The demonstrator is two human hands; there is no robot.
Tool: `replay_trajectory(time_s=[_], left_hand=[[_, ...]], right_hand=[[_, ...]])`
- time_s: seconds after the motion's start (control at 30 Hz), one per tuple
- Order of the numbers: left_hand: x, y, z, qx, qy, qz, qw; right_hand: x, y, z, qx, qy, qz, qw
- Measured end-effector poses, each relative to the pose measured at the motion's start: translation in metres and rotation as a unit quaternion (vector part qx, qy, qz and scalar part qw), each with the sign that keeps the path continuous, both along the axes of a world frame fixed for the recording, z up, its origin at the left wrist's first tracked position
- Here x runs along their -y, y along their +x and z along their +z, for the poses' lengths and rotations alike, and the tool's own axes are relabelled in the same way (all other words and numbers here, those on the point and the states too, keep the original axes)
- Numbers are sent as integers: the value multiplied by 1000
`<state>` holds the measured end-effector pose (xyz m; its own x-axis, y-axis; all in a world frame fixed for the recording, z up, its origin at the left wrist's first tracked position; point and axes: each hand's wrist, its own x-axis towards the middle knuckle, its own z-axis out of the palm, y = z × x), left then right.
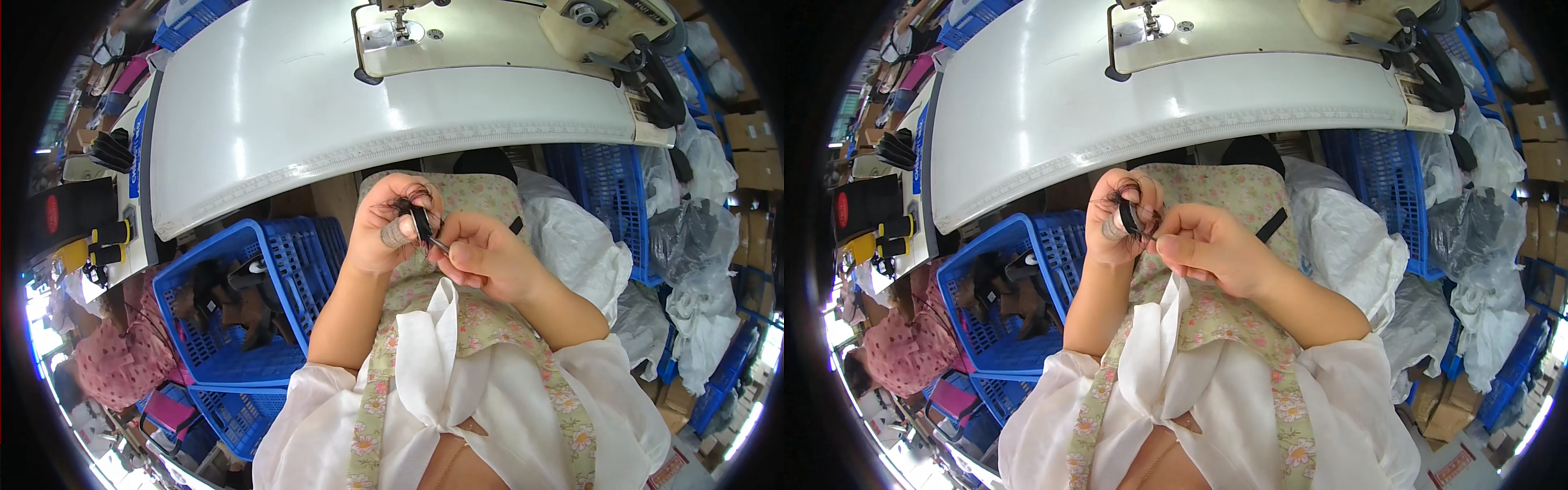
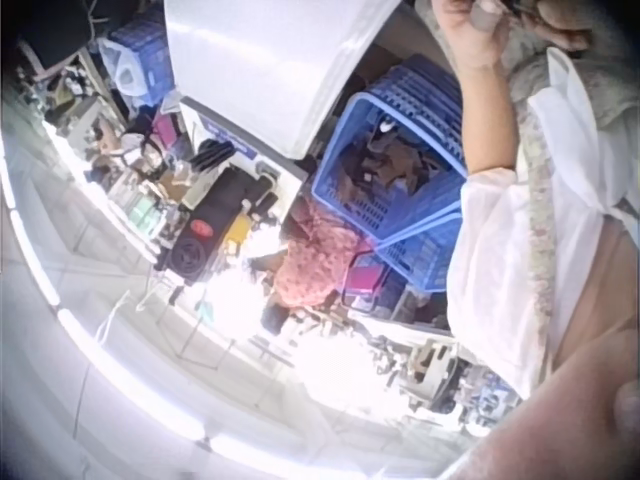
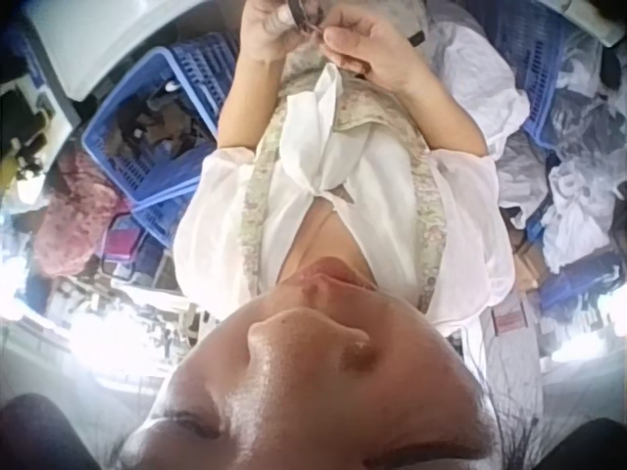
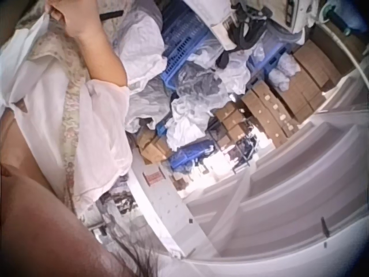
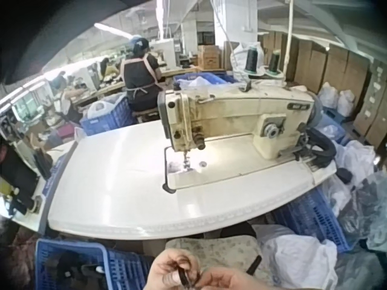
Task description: The recorder is winding thread onto a bobbin and trimming excess thread from shoe components.
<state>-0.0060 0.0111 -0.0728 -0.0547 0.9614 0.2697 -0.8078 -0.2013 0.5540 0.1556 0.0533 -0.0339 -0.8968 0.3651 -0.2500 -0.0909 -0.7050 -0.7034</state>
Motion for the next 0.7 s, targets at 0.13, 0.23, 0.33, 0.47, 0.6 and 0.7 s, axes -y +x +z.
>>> replay_trajectory(time_s=[0.13, 0.23, 0.33, 0.47, 0.6, 0.7], left_hand=[[0, 1, 0, 8, 2, 9, 1000], [1, -4, -2, -17, 14, 18, 1000], [1, -4, -3, -45, 24, 30, 998], [1, 1, -4, -28, 43, 36, 998], [-1, 2, 0, 4, 46, -4, 999], [-1, 2, 0, 13, 42, -21, 999]], right_hand=[[-2, -3, 6, -8, -23, 1, 1000], [-3, -3, 21, 72, 116, -38, 990], [-3, 0, 23, 78, 163, -56, 982], [-8, -1, 23, 82, 182, -32, 979], [-18, -1, 19, 71, 129, 19, 989], [-18, -2, 23, 75, 75, 23, 994]])
